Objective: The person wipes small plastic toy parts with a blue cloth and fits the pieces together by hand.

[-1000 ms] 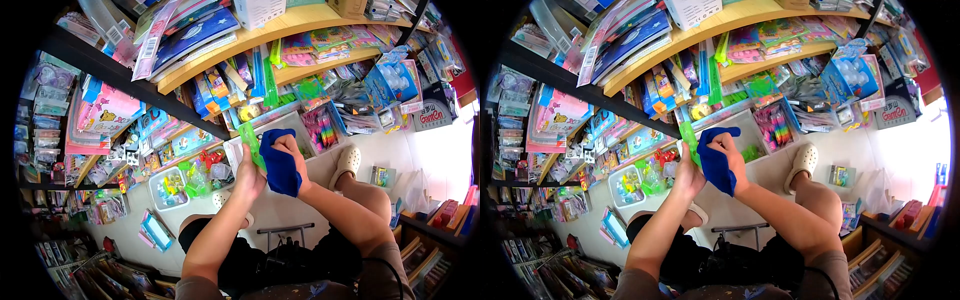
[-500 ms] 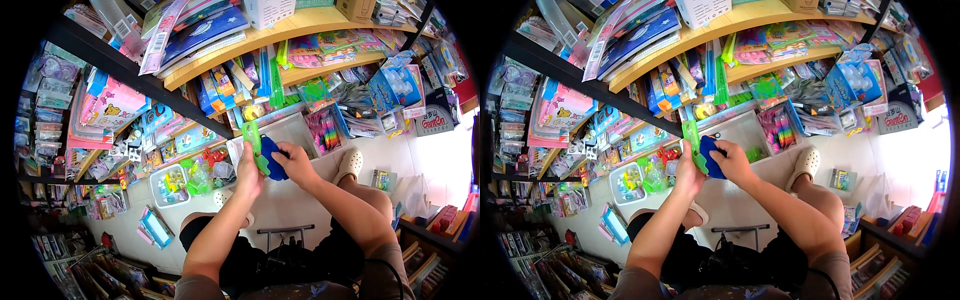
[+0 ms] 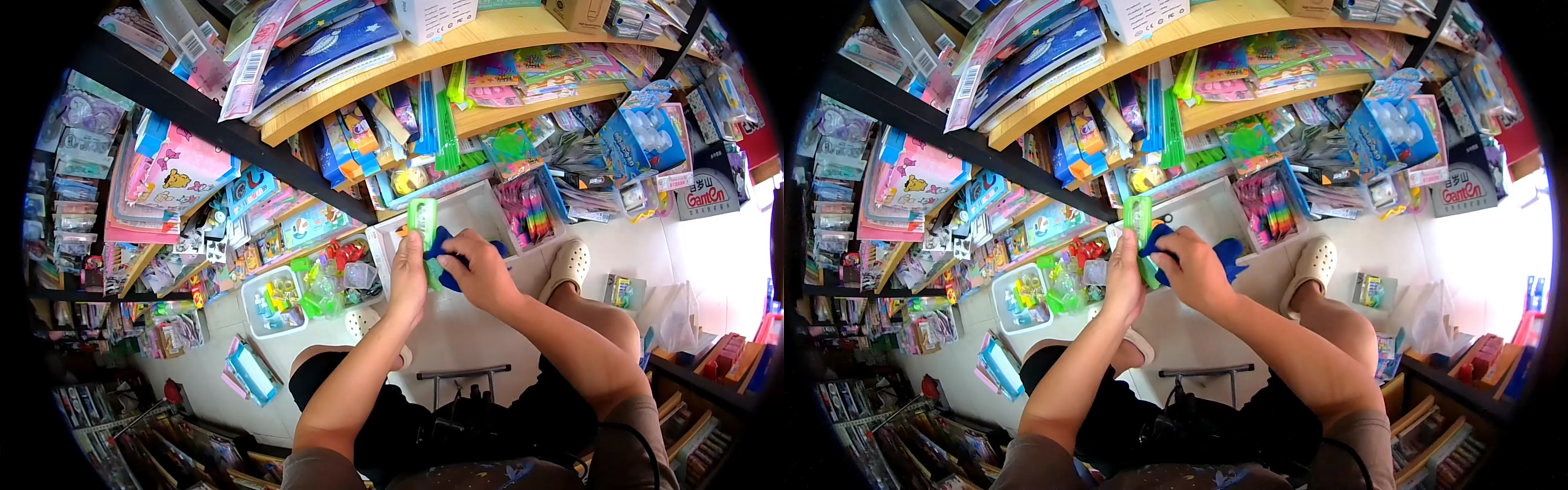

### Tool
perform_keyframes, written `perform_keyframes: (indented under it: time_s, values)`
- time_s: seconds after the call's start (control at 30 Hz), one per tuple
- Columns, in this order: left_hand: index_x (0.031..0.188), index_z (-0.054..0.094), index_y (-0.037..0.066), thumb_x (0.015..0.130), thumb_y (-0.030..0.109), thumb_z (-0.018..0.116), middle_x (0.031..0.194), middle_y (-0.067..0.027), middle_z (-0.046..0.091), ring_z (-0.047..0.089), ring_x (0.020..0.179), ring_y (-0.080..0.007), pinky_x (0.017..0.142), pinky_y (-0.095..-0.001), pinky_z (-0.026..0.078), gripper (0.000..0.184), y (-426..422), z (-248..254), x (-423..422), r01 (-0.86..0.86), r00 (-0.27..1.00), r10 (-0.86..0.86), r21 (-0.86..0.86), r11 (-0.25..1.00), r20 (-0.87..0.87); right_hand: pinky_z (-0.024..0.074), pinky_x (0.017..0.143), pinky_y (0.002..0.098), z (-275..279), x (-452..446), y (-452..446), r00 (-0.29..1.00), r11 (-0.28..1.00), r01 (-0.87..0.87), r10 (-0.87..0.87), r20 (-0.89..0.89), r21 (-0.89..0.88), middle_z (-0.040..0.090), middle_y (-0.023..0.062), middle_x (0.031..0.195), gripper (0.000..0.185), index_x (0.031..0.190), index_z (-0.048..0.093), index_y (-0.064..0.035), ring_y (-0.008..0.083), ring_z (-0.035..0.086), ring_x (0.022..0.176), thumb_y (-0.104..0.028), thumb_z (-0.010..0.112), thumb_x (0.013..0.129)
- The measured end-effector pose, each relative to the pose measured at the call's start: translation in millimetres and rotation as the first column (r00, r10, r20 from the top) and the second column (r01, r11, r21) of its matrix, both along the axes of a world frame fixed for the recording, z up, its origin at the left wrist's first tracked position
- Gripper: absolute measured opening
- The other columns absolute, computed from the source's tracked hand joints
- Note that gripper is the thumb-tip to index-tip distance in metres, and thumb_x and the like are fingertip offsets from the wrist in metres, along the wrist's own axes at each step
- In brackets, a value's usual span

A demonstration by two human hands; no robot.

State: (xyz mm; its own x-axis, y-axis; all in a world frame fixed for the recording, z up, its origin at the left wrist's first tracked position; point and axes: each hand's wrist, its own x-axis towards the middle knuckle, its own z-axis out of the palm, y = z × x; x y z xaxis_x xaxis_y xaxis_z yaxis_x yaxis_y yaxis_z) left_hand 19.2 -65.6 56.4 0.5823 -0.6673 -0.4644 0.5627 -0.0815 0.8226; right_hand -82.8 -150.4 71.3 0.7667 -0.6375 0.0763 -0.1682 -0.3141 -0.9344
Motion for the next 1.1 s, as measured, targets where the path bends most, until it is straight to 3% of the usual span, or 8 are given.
perform_keyframes:
  time_s: [0.13,0.23,0.27,0.47,0.57,0.67,0.9,1.1]
  values:
    - [0.119,0.051,0.004,0.094,0.045,0.040,0.106,-0.0028,0.056,0.049,0.097,-0.0103,0.088,-0.0254,0.037,0.049,-2,-4,-1,-0.054,0.998,0.054,-0.007,0.999,-0.030,0.0439,0.067,0.0317,-11,2,2,1.000,0.999,0.017,-0.017,-0.016,-0.043,0.054,0.0137,0.081,0.017,0.094,0.056,0.0020,0.0256,0.056,0.075,-0.001,0.061,0.078]
    - [0.119,0.051,0.003,0.094,0.045,0.040,0.107,-0.0030,0.055,0.048,0.098,-0.0106,0.089,-0.0258,0.037,0.050,-4,0,-5,0.027,0.997,-0.026,-0.005,1.000,0.068,0.0442,0.067,0.0317,-13,3,-3,0.993,0.960,0.119,-0.107,-0.057,0.255,0.055,0.0116,0.078,0.030,0.103,0.048,-0.0020,0.0215,0.057,0.075,0.001,0.061,0.076]
    - [0.118,0.051,0.003,0.094,0.045,0.040,0.107,-0.0028,0.055,0.048,0.098,-0.0105,0.089,-0.0258,0.037,0.049,-3,0,-6,0.024,0.998,-0.024,-0.008,1.000,0.058,0.0446,0.066,0.0316,-18,1,-9,0.997,0.971,0.058,-0.047,-0.054,0.232,0.055,0.0097,0.076,0.039,0.108,0.041,-0.0054,0.0185,0.057,0.075,0.002,0.061,0.075]
    - [0.119,0.050,0.003,0.094,0.045,0.041,0.109,-0.0027,0.055,0.048,0.100,-0.0105,0.089,-0.0256,0.037,0.049,0,-2,-6,0.037,0.999,-0.037,0.005,0.999,-0.004,0.0449,0.064,0.0303,-12,0,-7,0.987,0.999,0.036,-0.037,-0.157,-0.009,0.054,0.0094,0.077,0.021,0.084,0.051,-0.0026,0.0202,0.056,0.073,-0.004,0.067,0.070]
    - [0.121,0.049,0.003,0.094,0.045,0.041,0.111,-0.0037,0.054,0.049,0.100,-0.0104,0.089,-0.0255,0.037,0.050,1,-8,-3,0.040,0.999,-0.041,0.053,0.998,0.010,0.0449,0.064,0.0309,-8,1,-13,0.987,0.998,0.056,-0.051,-0.151,0.029,0.054,0.0098,0.079,0.018,0.077,0.054,-0.0018,0.0223,0.056,0.073,-0.006,0.068,0.068]
    - [0.122,0.048,0.002,0.094,0.044,0.042,0.112,-0.0046,0.053,0.049,0.099,-0.0099,0.089,-0.0256,0.037,0.051,1,-9,-3,0.035,0.999,-0.036,0.051,0.998,0.021,0.0452,0.064,0.0373,-3,2,-14,0.982,0.989,-0.015,0.042,-0.184,0.144,0.055,0.0138,0.085,0.017,0.082,0.055,-0.0035,0.0309,0.056,0.072,-0.009,0.066,0.070]
    - [0.122,0.047,0.002,0.095,0.040,0.039,0.111,-0.0079,0.055,0.052,0.101,-0.0152,0.088,-0.0296,0.042,0.047,-2,-1,3,0.005,0.993,-0.007,-0.022,1.000,-0.116,0.0452,0.067,0.0314,6,4,7,1.000,0.992,0.014,-0.011,0.026,-0.123,0.055,0.0122,0.081,0.015,0.087,0.057,-0.0009,0.0255,0.058,0.076,-0.001,0.062,0.072]
    - [0.124,0.045,0.003,0.093,0.042,0.043,0.110,-0.0050,0.054,0.051,0.097,-0.0119,0.084,-0.0266,0.043,0.050,-2,4,0,-0.010,0.998,0.005,-0.073,0.997,-0.067,0.0454,0.063,0.0314,2,12,1,0.991,0.979,0.127,-0.118,-0.065,0.163,0.055,0.0109,0.075,0.010,0.082,0.058,0.0010,0.0252,0.058,0.072,-0.003,0.062,0.074]
